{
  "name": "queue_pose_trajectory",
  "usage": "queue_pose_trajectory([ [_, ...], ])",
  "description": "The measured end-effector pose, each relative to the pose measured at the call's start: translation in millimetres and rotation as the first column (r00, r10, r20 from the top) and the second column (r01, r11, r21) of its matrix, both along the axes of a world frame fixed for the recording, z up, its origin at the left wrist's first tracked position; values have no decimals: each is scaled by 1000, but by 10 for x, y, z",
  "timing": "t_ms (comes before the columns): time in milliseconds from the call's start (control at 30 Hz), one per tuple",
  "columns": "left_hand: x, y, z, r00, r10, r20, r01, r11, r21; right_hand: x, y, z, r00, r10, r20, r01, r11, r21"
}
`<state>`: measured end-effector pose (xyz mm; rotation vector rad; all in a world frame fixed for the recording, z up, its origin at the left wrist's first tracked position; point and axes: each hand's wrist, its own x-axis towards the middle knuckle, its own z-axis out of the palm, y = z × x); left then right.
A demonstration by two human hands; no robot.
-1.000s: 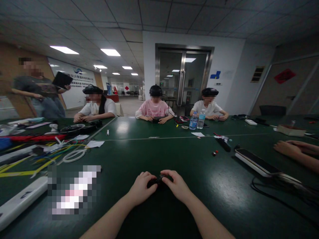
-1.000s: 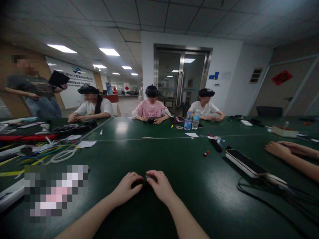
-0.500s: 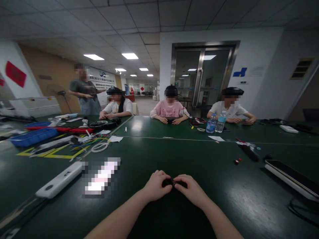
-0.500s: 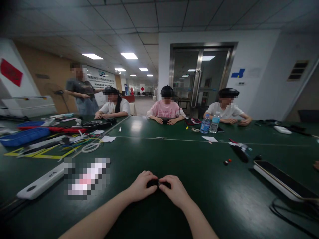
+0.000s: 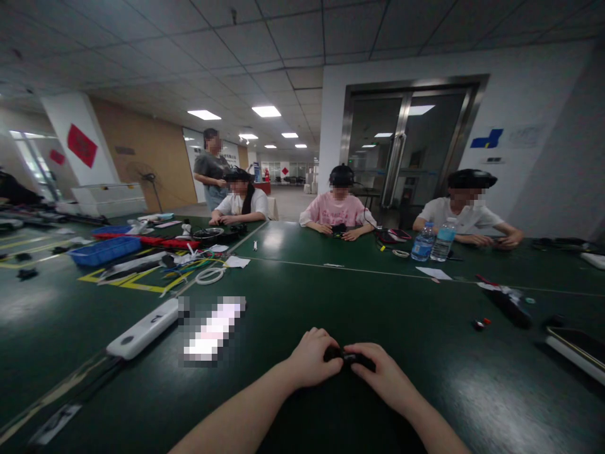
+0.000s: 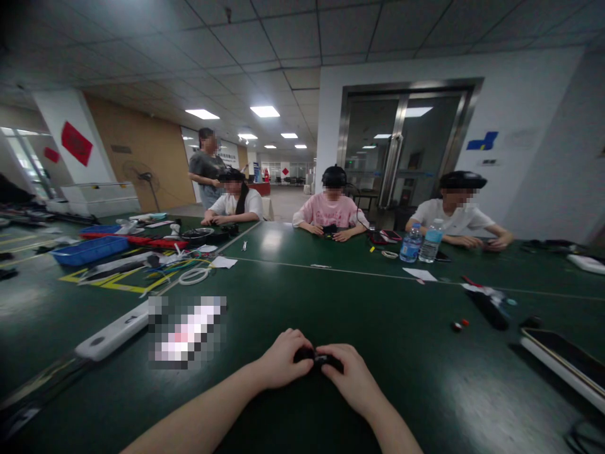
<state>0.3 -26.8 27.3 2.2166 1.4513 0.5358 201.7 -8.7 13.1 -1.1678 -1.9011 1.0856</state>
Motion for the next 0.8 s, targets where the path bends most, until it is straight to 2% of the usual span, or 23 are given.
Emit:
queue_pose_trajectory([
  [100, 6, -1, 3, 1000, -2, -10, 2, 1000, 14, -1, 4, -7, 999, 7, -34, -6, 1000, 29],
  [233, 6, -5, -7, 998, 13, 58, -13, 1000, -1, 3, -10, 1, 1000, 12, -21, -12, 1000, 7],
  [367, -3, 1, -22, 985, 57, 163, -42, 995, -89, -6, -40, 52, 997, 64, -33, -64, 998, -4],
  [433, -9, 6, -26, 970, 42, 238, 1, 984, -177, -17, -63, 102, 996, 78, -45, -79, 996, -28],
  [600, -33, 12, -40, 913, -1, 409, 110, 963, -245, -45, -122, 220, 991, 112, -76, -120, 988, -101],
  [700, -54, 10, -51, 871, -11, 492, 165, 948, -271, -62, -123, 193, 982, 131, -134, -148, 981, -128],
  [800, -66, 10, -53, 858, -24, 513, 191, 942, -275, -75, -98, 110, 980, 103, -171, -123, 986, -109],
])
